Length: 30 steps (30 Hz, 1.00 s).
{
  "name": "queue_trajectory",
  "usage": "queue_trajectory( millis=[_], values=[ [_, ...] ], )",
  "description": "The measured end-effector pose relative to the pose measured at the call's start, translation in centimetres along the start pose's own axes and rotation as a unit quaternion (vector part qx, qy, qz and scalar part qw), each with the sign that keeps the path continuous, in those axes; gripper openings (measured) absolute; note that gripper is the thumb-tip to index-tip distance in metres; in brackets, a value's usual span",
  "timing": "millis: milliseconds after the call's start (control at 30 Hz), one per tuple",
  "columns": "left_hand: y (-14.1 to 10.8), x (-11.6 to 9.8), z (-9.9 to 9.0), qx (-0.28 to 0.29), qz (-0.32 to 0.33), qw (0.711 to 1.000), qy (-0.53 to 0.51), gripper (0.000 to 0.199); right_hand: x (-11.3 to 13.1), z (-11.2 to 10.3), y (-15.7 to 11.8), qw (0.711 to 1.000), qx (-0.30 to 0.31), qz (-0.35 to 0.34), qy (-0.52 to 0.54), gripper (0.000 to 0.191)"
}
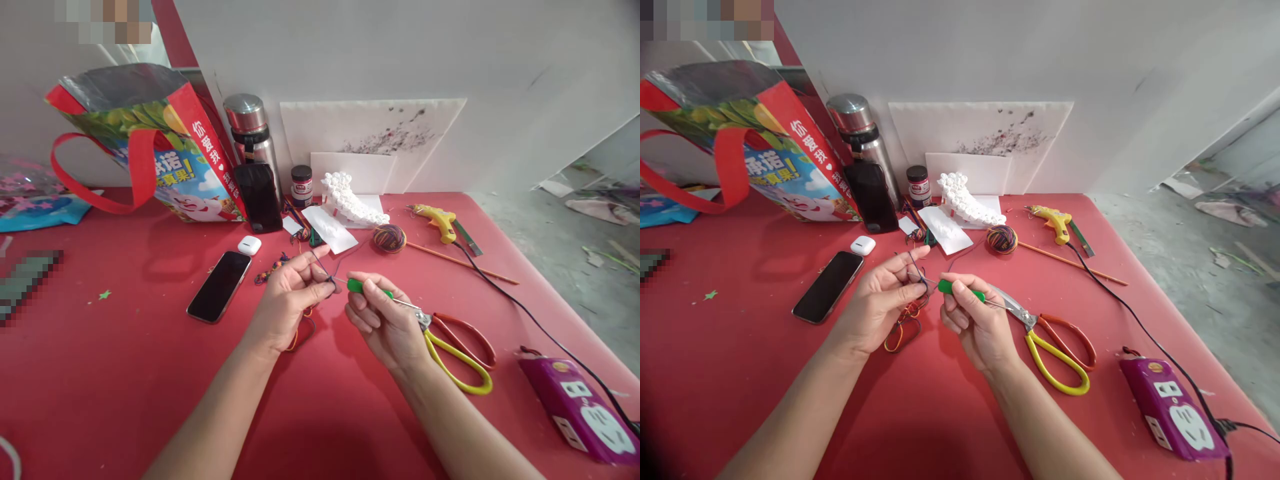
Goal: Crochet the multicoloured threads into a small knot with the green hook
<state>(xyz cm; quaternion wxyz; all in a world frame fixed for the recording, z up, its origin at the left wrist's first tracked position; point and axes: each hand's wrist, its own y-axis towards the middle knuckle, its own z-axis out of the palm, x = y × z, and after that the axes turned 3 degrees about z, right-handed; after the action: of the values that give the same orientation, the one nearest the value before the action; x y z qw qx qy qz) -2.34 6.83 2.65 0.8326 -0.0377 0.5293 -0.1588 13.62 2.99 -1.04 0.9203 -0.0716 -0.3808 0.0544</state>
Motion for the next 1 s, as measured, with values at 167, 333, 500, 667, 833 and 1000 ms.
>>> queue_trajectory(
  millis=[167,333,500,667,833,1000],
  values=[
    [0.2,2.6,-0.9,-0.024,-0.007,0.999,0.026,0.075,-2.3,-1.5,0.8,0.998,-0.014,0.060,0.032,0.022],
    [0.6,4.4,-1.7,-0.041,-0.003,0.997,0.065,0.084,-3.2,-2.4,2.4,0.996,-0.015,0.089,0.022,0.027],
    [1.2,5.4,-2.2,-0.040,0.017,0.997,0.069,0.082,-3.3,-2.5,3.4,0.997,0.001,0.071,0.006,0.025],
    [1.9,5.9,-2.5,-0.035,0.031,0.996,0.071,0.073,-3.4,-2.6,3.7,0.997,0.005,0.071,0.039,0.029],
    [2.8,6.8,-3.2,-0.025,0.047,0.996,0.064,0.085,-3.3,-2.9,3.9,0.996,0.015,0.074,0.043,0.023],
    [3.2,7.2,-3.5,-0.011,0.067,0.997,0.041,0.082,-3.4,-3.0,4.0,0.997,0.035,0.061,0.039,0.019]
  ],
)
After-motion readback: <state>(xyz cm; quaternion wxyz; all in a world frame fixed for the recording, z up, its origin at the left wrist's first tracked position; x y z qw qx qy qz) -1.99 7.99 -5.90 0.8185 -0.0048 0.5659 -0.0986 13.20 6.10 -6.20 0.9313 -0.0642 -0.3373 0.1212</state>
